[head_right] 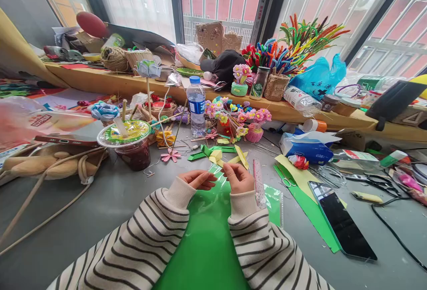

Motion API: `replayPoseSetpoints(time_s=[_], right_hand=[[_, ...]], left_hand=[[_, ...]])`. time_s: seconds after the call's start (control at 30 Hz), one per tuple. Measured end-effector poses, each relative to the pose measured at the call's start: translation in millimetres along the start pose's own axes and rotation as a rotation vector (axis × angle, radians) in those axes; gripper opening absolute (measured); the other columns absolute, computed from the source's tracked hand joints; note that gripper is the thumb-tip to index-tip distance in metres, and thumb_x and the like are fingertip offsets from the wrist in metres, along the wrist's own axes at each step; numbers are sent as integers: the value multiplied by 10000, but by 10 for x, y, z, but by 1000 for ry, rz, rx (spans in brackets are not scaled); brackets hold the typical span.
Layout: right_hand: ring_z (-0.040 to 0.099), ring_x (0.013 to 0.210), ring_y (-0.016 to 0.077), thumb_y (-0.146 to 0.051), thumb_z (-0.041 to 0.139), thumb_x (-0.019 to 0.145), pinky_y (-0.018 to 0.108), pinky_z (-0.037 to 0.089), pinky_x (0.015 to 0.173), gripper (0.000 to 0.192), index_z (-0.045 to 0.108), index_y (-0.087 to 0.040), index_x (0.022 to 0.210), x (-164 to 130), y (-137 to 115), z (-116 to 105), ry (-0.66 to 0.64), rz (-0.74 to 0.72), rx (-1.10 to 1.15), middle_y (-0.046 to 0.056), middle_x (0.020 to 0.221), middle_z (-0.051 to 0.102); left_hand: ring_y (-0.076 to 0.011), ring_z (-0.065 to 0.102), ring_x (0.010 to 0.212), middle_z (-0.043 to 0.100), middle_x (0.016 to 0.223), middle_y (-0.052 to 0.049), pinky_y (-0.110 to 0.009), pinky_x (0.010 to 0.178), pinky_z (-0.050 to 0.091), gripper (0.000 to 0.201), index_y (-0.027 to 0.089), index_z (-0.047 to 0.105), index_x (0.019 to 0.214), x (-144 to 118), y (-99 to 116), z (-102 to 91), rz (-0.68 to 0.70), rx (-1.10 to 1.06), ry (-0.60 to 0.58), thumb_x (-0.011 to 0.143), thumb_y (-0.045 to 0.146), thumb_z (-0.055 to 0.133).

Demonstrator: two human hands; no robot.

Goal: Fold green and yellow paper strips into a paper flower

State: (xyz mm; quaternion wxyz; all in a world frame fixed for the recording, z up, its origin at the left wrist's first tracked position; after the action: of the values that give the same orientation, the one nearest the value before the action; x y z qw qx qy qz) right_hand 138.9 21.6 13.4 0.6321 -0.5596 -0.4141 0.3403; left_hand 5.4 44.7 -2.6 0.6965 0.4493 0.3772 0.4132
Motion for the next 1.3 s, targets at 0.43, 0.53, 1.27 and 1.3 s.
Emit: replayPoseSetpoints(time_s=[0.43,0.53,1.27,1.3], right_hand=[[474,429,64,-418,641,524,195,386,416,263,590,-166,580,-84,246,322,-362,292,221,-24,482,559],[498,437,88,-475,655,452,216,404,397,324,598,-181,577,-73,341,340,-408,387,258,6,514,588],[465,446,71,-390,539,661,211,386,453,236,604,-181,572,-110,9,249,-446,-27,-91,1,539,575],[467,448,72,-390,538,663,212,388,454,235,603,-181,576,-109,12,245,-445,-35,-99,1,540,575]], left_hand=[[-163,602,734,646,822,-56,-306,791,437,365,131,623,797,36,-18,-36,-47,-400,-41,460,228,723],[-161,592,768,641,812,-47,-297,777,437,348,137,607,770,58,-22,-10,-39,-451,-57,449,194,727],[-143,605,573,641,648,-45,-238,585,483,606,103,385,1013,91,-100,-35,-189,-418,166,499,123,705],[-144,606,569,643,645,-48,-235,579,484,648,93,351,1053,86,-96,-31,-197,-422,175,507,109,699]])
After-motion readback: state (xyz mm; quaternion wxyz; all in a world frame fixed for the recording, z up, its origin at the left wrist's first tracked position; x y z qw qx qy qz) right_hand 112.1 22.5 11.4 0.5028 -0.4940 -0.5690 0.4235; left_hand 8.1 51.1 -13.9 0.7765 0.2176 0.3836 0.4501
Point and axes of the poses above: each hand's wrist, its own x-axis towards the middle knuckle, its own z-axis out of the palm, y = z × x, the point moved 5 cm from there along x, towards the middle knuckle
